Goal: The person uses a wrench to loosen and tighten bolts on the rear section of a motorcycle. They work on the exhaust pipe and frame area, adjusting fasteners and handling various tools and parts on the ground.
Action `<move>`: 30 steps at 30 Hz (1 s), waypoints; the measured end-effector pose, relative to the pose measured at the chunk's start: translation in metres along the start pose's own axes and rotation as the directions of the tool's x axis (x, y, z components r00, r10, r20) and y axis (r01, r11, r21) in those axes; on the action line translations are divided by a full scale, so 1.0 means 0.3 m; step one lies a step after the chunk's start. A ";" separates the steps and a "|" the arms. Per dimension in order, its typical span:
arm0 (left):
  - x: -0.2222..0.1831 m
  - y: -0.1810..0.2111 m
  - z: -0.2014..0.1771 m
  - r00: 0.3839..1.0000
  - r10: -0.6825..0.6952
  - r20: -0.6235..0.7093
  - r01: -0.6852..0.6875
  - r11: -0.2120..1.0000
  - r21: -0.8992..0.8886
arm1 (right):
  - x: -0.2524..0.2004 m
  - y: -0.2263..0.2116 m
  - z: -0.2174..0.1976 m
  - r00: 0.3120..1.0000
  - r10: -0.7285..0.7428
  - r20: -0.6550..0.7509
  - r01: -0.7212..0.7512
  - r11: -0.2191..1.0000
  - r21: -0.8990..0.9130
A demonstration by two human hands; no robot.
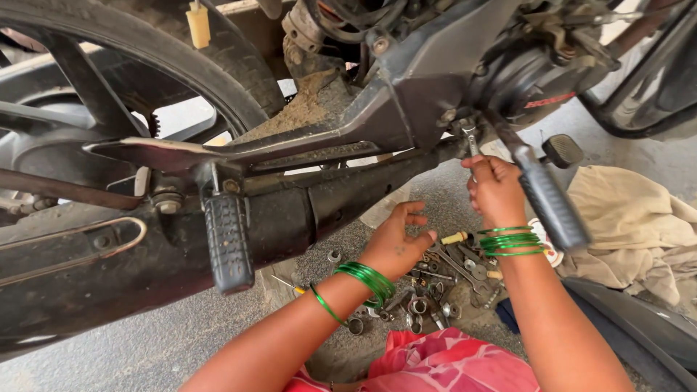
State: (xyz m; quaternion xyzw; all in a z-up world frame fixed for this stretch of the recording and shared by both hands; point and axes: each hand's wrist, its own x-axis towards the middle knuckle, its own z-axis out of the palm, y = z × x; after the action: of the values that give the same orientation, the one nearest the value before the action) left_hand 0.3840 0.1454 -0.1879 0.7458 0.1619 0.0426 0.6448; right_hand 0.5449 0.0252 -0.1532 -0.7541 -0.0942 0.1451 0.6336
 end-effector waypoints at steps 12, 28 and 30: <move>0.079 -0.054 -0.056 0.999 -0.039 0.025 0.041 0.996 -0.082 | 0.055 0.018 0.067 0.999 -0.037 -0.036 0.038 0.999 0.019; 0.076 -0.027 -0.032 0.997 -0.083 0.008 0.082 0.971 -0.226 | 0.090 -0.011 0.159 1.000 0.004 -0.006 -0.004 0.996 -0.093; 0.077 -0.032 -0.030 0.996 -0.086 0.006 0.084 0.960 -0.266 | 0.081 0.025 0.169 0.998 0.022 -0.060 -0.028 0.995 -0.100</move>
State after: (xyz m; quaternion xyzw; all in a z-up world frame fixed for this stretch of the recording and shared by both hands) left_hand 0.4017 0.1621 -0.1992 0.6446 0.1883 0.0382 0.7400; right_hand 0.5504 0.0788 -0.1709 -0.7901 -0.0734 0.1259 0.5954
